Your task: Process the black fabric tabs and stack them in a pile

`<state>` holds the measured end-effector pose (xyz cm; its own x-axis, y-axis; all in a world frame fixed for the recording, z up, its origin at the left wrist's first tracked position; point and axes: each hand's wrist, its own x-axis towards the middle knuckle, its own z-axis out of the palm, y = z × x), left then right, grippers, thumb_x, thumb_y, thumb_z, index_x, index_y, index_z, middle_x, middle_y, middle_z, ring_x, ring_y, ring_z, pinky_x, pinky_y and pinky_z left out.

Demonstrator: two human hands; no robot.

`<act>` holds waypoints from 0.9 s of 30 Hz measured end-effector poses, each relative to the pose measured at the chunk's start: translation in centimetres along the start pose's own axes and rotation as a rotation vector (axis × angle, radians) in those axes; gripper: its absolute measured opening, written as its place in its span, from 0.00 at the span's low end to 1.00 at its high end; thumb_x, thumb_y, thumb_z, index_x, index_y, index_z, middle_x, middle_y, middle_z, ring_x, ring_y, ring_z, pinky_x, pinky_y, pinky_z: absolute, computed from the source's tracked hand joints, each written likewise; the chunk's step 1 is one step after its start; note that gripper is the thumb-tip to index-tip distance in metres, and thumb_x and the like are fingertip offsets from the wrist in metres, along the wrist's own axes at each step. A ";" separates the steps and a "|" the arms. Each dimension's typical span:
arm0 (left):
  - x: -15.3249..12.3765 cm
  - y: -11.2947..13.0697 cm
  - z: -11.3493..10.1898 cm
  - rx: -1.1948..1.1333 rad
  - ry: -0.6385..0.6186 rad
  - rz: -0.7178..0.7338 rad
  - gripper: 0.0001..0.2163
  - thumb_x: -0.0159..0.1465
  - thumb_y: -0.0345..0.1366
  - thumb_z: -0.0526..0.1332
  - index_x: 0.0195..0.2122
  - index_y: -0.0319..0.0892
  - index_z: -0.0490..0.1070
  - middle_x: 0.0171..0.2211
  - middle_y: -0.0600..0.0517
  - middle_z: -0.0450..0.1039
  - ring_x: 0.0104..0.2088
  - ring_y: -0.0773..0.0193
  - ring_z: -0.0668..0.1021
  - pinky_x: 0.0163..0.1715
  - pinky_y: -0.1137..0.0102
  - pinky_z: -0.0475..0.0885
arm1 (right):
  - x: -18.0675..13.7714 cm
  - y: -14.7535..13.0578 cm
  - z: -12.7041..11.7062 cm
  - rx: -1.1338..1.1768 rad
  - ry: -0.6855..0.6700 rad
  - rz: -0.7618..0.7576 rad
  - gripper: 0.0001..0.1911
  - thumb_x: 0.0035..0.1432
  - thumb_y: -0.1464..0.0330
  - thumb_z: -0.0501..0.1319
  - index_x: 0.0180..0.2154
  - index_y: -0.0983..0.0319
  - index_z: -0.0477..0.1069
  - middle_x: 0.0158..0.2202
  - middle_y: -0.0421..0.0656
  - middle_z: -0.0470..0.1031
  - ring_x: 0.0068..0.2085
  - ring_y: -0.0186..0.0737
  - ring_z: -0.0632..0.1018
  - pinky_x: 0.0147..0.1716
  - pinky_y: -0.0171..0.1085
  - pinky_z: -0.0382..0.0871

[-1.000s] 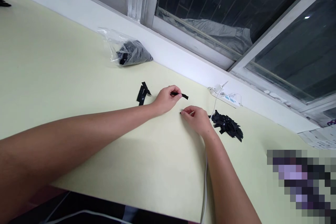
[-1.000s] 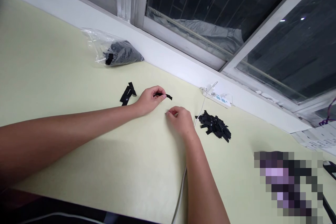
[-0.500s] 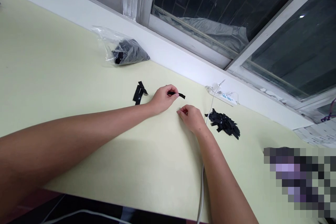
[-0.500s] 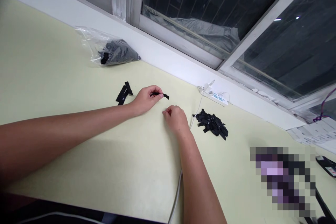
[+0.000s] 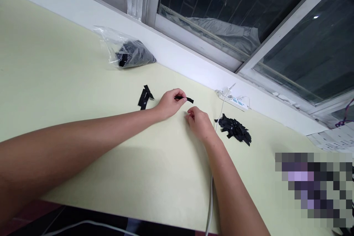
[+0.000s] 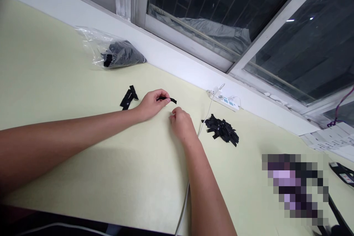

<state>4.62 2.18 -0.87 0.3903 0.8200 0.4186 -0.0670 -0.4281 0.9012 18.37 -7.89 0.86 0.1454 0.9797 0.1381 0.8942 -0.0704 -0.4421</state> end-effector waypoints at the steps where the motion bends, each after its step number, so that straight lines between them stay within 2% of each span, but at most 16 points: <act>1: 0.0 0.0 0.0 -0.001 0.000 0.002 0.03 0.61 0.34 0.62 0.34 0.40 0.71 0.33 0.52 0.73 0.34 0.66 0.73 0.38 0.68 0.70 | 0.0 0.1 -0.1 0.058 0.014 0.002 0.08 0.62 0.71 0.56 0.43 0.59 0.68 0.36 0.43 0.77 0.38 0.41 0.75 0.37 0.37 0.64; 6: 0.0 0.0 0.0 -0.006 -0.001 0.005 0.03 0.61 0.34 0.62 0.33 0.40 0.71 0.33 0.52 0.73 0.33 0.66 0.73 0.38 0.68 0.71 | 0.1 0.9 -0.7 0.288 0.042 0.052 0.09 0.57 0.72 0.56 0.41 0.59 0.68 0.32 0.40 0.77 0.33 0.37 0.77 0.38 0.37 0.68; 11: 0.0 -0.1 0.0 0.008 -0.013 0.017 0.03 0.61 0.34 0.62 0.33 0.40 0.71 0.33 0.52 0.73 0.33 0.66 0.73 0.39 0.68 0.70 | 0.4 2.0 -0.9 0.217 0.095 0.104 0.10 0.58 0.69 0.54 0.41 0.60 0.69 0.33 0.42 0.77 0.34 0.40 0.77 0.39 0.39 0.68; 15: -0.2 -0.2 0.1 0.020 -0.055 0.038 0.04 0.61 0.35 0.61 0.34 0.41 0.70 0.33 0.52 0.74 0.33 0.65 0.74 0.37 0.68 0.70 | 0.9 3.4 -1.3 0.191 0.208 0.177 0.12 0.61 0.65 0.51 0.42 0.61 0.69 0.35 0.44 0.76 0.33 0.41 0.77 0.38 0.41 0.67; 18: -0.6 0.1 0.1 0.081 -0.141 0.111 0.04 0.62 0.36 0.60 0.34 0.41 0.71 0.33 0.51 0.74 0.34 0.64 0.75 0.37 0.67 0.70 | 1.1 4.3 -1.8 0.247 0.319 0.230 0.14 0.61 0.61 0.53 0.41 0.62 0.70 0.33 0.43 0.76 0.30 0.40 0.77 0.37 0.41 0.69; 22: -1.3 0.9 0.1 0.177 -0.336 0.233 0.05 0.63 0.35 0.59 0.35 0.43 0.74 0.34 0.51 0.75 0.33 0.63 0.74 0.36 0.67 0.69 | 1.2 4.1 -2.2 0.421 0.413 0.211 0.18 0.59 0.55 0.57 0.41 0.62 0.71 0.34 0.44 0.76 0.31 0.38 0.77 0.36 0.40 0.71; 24: -1.5 1.1 0.0 0.181 -0.382 0.246 0.05 0.63 0.35 0.59 0.36 0.44 0.75 0.34 0.51 0.75 0.33 0.63 0.74 0.35 0.66 0.69 | 1.1 3.4 -2.1 0.512 0.389 0.187 0.20 0.57 0.53 0.60 0.40 0.63 0.71 0.32 0.43 0.76 0.30 0.38 0.77 0.34 0.39 0.72; 27: -1.5 1.0 0.1 0.162 -0.375 0.232 0.05 0.62 0.35 0.60 0.36 0.44 0.75 0.34 0.51 0.76 0.33 0.63 0.75 0.36 0.66 0.70 | 1.0 2.1 -1.5 0.611 0.283 0.161 0.22 0.54 0.51 0.63 0.37 0.63 0.71 0.30 0.43 0.75 0.29 0.37 0.75 0.32 0.38 0.71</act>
<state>4.04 0.54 -0.61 0.6886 0.5149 0.5106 -0.0591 -0.6620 0.7472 21.04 -7.34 1.44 0.4353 0.8735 0.2177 0.4657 -0.0115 -0.8849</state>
